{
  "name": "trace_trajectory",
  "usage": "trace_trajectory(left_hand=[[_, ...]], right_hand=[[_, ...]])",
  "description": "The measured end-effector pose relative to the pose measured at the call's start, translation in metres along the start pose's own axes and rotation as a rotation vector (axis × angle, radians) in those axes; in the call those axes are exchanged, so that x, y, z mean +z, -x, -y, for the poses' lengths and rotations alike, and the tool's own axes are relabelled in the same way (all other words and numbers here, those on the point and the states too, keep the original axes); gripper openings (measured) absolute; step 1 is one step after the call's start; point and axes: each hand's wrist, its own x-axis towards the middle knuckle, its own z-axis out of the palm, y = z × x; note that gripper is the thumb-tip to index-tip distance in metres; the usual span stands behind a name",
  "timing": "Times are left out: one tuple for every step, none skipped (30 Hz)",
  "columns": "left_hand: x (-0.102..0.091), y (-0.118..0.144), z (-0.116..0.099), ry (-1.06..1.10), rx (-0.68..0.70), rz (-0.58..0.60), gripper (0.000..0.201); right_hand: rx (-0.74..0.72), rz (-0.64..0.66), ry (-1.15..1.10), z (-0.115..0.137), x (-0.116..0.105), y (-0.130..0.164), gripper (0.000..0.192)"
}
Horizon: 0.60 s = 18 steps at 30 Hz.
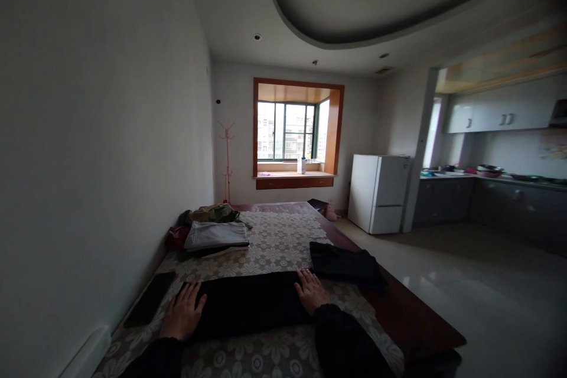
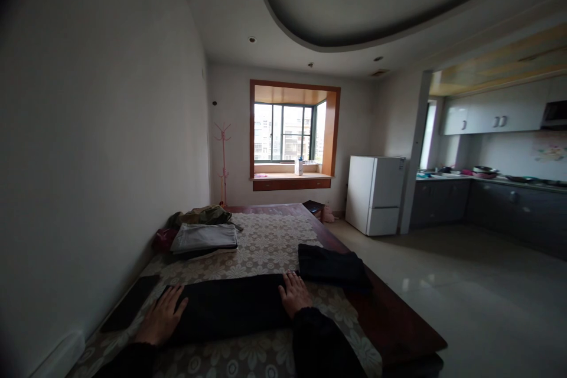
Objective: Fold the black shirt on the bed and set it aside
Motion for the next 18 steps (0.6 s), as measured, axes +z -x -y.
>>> trace_trajectory(left_hand=[[0.0008, 0.0000, 0.0005, 0.012, -0.008, -0.005, 0.065], [0.0014, -0.0001, 0.0009, 0.025, -0.019, -0.013, 0.067], [0.0020, -0.0001, 0.0012, 0.038, -0.030, -0.019, 0.070], [0.0023, -0.0001, 0.0013, 0.050, -0.037, -0.024, 0.072], [0.0025, -0.0001, 0.0013, 0.059, -0.041, -0.025, 0.074], [0.0025, -0.0002, 0.0012, 0.065, -0.041, -0.023, 0.075], [0.0022, -0.0001, 0.0009, 0.068, -0.041, -0.019, 0.076], [0.0018, -0.0001, 0.0006, 0.069, -0.042, -0.014, 0.076], [0.0012, 0.0001, 0.0003, 0.068, -0.044, -0.010, 0.076], [0.0006, 0.0003, -0.0002, 0.065, -0.046, -0.007, 0.076], [0.0000, 0.0006, -0.0006, 0.057, -0.048, -0.002, 0.076], [-0.0006, 0.0010, -0.0011, 0.046, -0.047, 0.004, 0.076], [-0.0012, 0.0014, -0.0015, 0.035, -0.044, 0.005, 0.075], [-0.0017, 0.0017, -0.0020, 0.023, -0.040, 0.006, 0.074], [-0.0022, 0.0020, -0.0024, 0.012, -0.036, 0.008, 0.072], [-0.0026, 0.0021, -0.0028, 0.002, -0.032, 0.012, 0.070], [-0.0031, 0.0021, -0.0031, -0.007, -0.028, 0.015, 0.068], [-0.0036, 0.0020, -0.0034, -0.015, -0.024, 0.018, 0.067]], right_hand=[[0.000, 0.003, -0.001, 0.0003, -0.0006, 0.0003, 0.063], [-0.001, 0.005, -0.002, 0.0006, -0.0011, 0.0007, 0.063], [-0.002, 0.005, -0.004, 0.0008, -0.0015, 0.0010, 0.064], [-0.003, 0.003, -0.007, 0.0010, -0.0018, 0.0011, 0.064], [-0.002, -0.001, -0.012, 0.0010, -0.0021, 0.0012, 0.065], [0.001, -0.007, -0.018, 0.0010, -0.0022, 0.0012, 0.066], [0.004, -0.012, -0.025, 0.0009, -0.0023, 0.0012, 0.067], [0.006, -0.017, -0.032, 0.0007, -0.0024, 0.0011, 0.068], [0.007, -0.019, -0.037, 0.0006, -0.0025, 0.0010, 0.068], [0.005, -0.019, -0.038, 0.0006, -0.0026, 0.0010, 0.068], [0.002, -0.018, -0.035, 0.0005, -0.0026, 0.0010, 0.068], [0.000, -0.015, -0.032, 0.0006, -0.0026, 0.0010, 0.068], [-0.003, -0.013, -0.028, 0.0007, -0.0024, 0.0010, 0.068], [-0.003, -0.009, -0.025, 0.0008, -0.0022, 0.0009, 0.067], [-0.002, -0.006, -0.022, 0.0009, -0.0019, 0.0008, 0.067], [0.000, -0.003, -0.020, 0.0010, -0.0016, 0.0007, 0.066], [0.001, -0.001, -0.018, 0.0011, -0.0013, 0.0006, 0.066], [0.003, 0.001, -0.017, 0.0012, -0.0012, 0.0005, 0.066]])
